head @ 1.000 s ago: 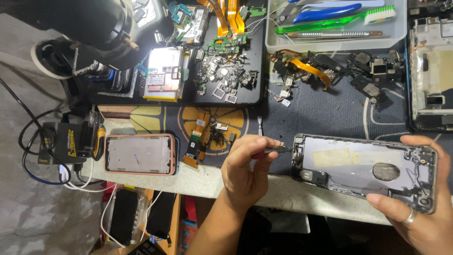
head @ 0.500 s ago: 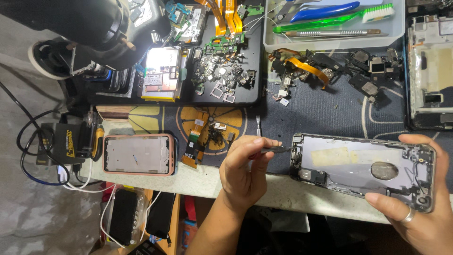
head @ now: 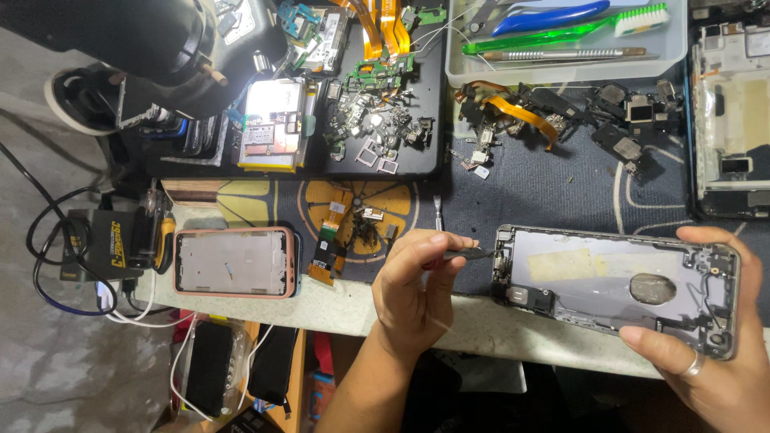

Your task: The person disassembles a smartphone using a screwdriver and tweezers, removing screws and prying open the casing to access internal components. They manipulate small parts and connectors on the workbench.

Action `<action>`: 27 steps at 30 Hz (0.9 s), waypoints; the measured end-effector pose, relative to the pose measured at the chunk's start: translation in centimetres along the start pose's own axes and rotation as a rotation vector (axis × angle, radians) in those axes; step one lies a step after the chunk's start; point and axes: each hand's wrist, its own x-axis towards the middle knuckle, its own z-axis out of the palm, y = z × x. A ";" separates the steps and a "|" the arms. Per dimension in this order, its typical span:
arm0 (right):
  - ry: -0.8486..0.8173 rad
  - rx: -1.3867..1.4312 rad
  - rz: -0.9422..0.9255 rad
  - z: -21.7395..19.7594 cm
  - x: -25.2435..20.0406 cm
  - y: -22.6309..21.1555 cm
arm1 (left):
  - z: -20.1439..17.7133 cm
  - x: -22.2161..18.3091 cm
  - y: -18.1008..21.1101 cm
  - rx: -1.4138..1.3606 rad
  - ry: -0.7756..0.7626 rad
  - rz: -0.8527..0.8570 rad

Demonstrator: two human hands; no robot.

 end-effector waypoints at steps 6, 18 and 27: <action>0.028 0.027 0.000 0.3 0.0 -0.1 | 0.1 0.4 0.0 0.016 -0.007 0.061; 0.023 0.061 -0.016 0.1 -0.3 0.2 | 0.7 0.2 0.5 0.126 0.045 0.081; 0.018 0.034 -0.002 0.1 -0.2 0.2 | 0.5 0.0 0.5 0.109 0.061 0.078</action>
